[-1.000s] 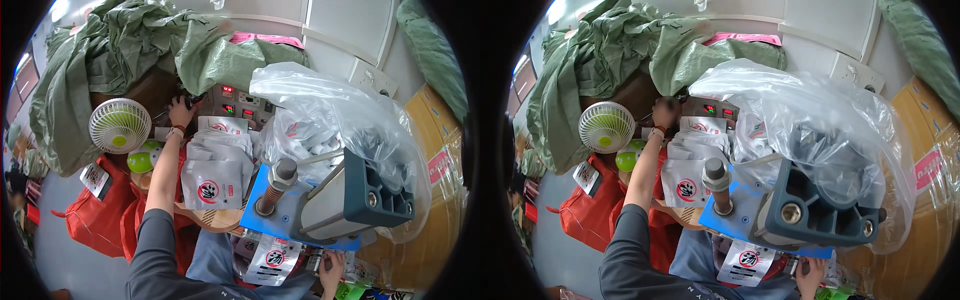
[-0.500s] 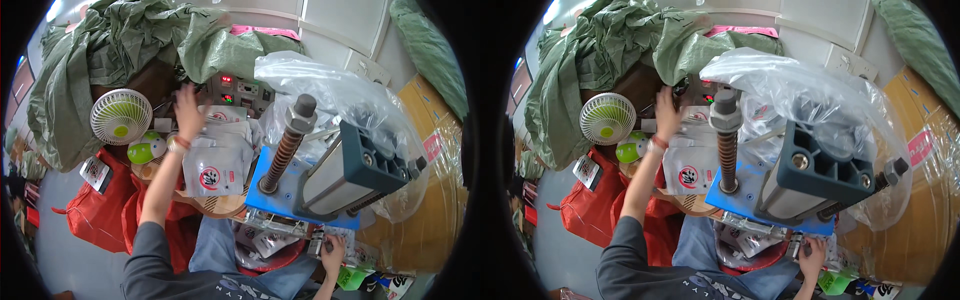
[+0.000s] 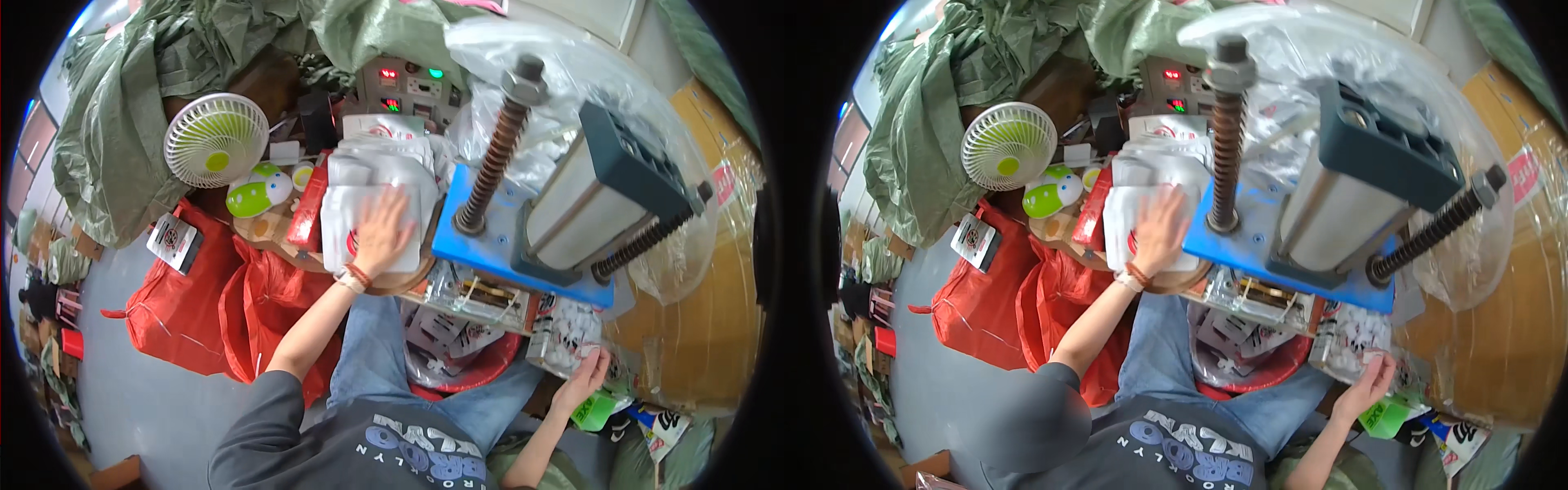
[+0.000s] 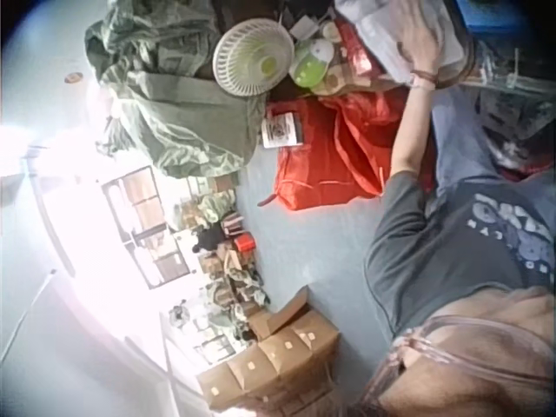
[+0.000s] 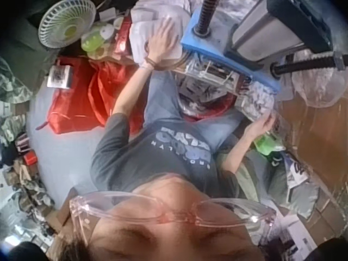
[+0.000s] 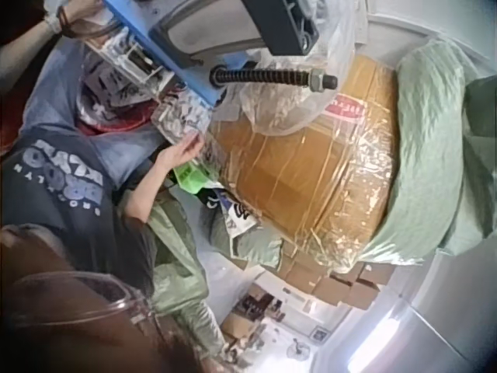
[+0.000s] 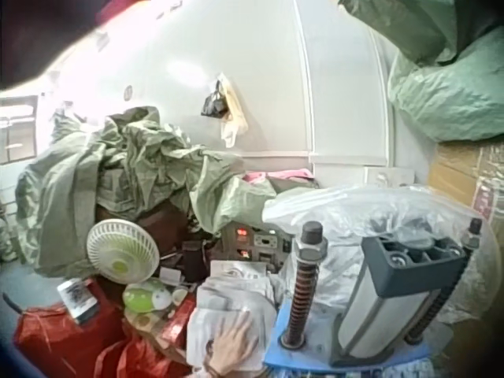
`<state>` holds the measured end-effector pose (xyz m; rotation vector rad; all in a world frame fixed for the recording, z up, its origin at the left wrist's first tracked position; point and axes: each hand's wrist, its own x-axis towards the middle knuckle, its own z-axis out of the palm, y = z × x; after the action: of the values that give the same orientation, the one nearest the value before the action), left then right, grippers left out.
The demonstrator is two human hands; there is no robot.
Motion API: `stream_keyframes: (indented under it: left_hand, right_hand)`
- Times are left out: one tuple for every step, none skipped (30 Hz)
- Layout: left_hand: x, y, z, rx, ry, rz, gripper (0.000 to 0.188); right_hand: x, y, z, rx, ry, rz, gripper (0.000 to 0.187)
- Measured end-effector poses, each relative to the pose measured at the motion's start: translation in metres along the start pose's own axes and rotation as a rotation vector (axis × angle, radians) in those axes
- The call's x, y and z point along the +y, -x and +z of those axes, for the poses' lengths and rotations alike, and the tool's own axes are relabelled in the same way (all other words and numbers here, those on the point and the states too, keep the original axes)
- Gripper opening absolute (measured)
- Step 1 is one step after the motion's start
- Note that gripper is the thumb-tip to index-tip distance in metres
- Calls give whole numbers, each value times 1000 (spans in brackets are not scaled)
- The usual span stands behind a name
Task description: Sealing small plastic bags using a heat press machine and organizing them into larger sacks.
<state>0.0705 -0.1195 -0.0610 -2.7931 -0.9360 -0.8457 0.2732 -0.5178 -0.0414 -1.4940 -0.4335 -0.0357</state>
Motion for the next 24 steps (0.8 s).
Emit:
stream_keyframes:
  left_hand:
    - [5, 13, -8, 57, -3, 45, 77]
    - [10, 28, -16, 111, -29, -60, 82]
    - [15, 48, -22, 127, -88, -205, 86]
    - [19, 67, -25, -28, -53, -178, 91]
    - [22, 87, -27, -111, -81, -142, 96]
    - [26, 103, -25, -257, -22, -138, 102]
    - [28, 118, -26, -252, -83, -65, 86]
    - [29, 127, -27, -160, 5, -27, 71]
    - [29, 133, -30, -20, 111, 62, 56]
    - [31, 136, -35, -57, 156, -5, 44]
    - [35, 138, -42, -53, 216, -33, 35]
    - [40, 136, -49, -6, 369, -102, 28]
    - [48, 136, -60, -43, 471, -191, 34]
    - [57, 135, -72, -72, 515, -225, 37]
    - [68, 135, -84, -84, 579, -266, 41]
    - [80, 132, -91, -14, 595, -196, 46]
    - [91, 130, -98, 34, 582, -136, 44]
    - [101, 128, -104, 40, 534, -33, 42]
    - [108, 126, -111, 59, 492, 52, 39]
    - [112, 125, -118, 53, 499, 54, 39]
    - [113, 123, -124, 53, 516, 119, 36]
    - [114, 122, -128, -10, 502, 176, 33]
    - [113, 121, -131, -17, 615, 205, 29]
    - [115, 120, -129, -55, 705, 250, 29]
  right_hand:
    - [-7, 11, 2, -1, -96, -73, 11]
    - [-14, 22, 4, -46, 120, -250, 10]
    - [-21, 39, 7, -87, 139, -284, 14]
    - [-24, 55, 13, -135, 149, -316, 19]
    - [-23, 69, 23, -193, 77, -277, 23]
    - [-21, 82, 32, -306, -26, -132, 24]
    - [-17, 94, 43, -441, -250, 175, 22]
    - [-15, 99, 49, -609, -201, 416, 21]
    - [-13, 103, 55, -726, -126, 501, 24]
    - [-14, 102, 59, -799, -95, 481, 24]
    - [-15, 98, 63, -856, 59, 182, 23]
    - [-19, 93, 64, -785, 92, -54, 23]
    - [-25, 84, 64, -747, 191, -254, 23]
    - [-33, 75, 67, -647, 186, -424, 23]
    - [-42, 66, 69, -558, 226, -550, 24]
    - [-51, 59, 72, -506, 235, -661, 26]
    - [-60, 52, 75, -540, 274, -646, 26]
    - [-67, 47, 78, -653, 336, -683, 30]
    - [-74, 44, 79, -819, 449, -670, 34]
    - [-80, 41, 75, -993, 522, -700, 39]
    - [-83, 41, 75, -989, 493, -772, 38]
    - [-84, 40, 71, -938, 306, -786, 40]
    - [-85, 40, 67, -916, 163, -768, 41]
    - [-83, 39, 67, -908, 152, -781, 41]
